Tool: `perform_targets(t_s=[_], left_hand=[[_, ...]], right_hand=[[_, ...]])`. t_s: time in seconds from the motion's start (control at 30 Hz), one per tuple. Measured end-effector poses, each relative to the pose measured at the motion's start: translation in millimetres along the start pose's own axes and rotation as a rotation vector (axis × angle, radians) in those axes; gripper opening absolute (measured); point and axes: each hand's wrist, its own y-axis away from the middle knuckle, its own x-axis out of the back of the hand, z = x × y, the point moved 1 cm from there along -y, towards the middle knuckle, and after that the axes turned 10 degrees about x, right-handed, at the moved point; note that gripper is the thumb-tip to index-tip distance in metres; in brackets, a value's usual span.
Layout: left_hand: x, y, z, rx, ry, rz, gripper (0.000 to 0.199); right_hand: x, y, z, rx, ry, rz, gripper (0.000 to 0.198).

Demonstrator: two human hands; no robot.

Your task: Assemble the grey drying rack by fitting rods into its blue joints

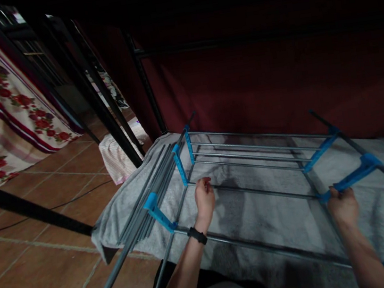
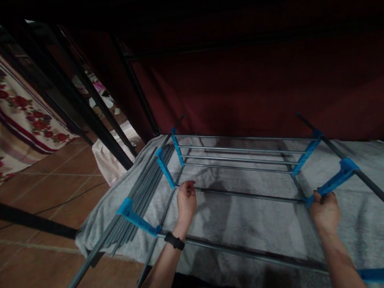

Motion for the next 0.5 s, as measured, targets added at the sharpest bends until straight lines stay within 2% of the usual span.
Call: perform_targets(t_s=[0.07,0.27,0.4,0.5], left_hand=[[-2.6,8.2,21.2,-0.078,-0.013,-0.048,0.027],[-1.1,18.4,85.0,-0.167,0.021,-0.176,0.029],[-11.3,0.0,149.4,-0.222,-0.012,-0.152,0.025],[-20.0,-28.6,203.6,-0.262,-0.120,-0.209,0.025]], right_hand=[[-0.3,-0.1,-0.7,-0.016,-0.031,0.006,0.040],[3.8,3.3,-10.3,-0.009,-0.004,0.013,0.037],[7.9,6.6,-19.1,-0.033,0.016,0.024,0.035],[8.7,7.5,-20.5,-0.043,0.025,0.009,0.035]])
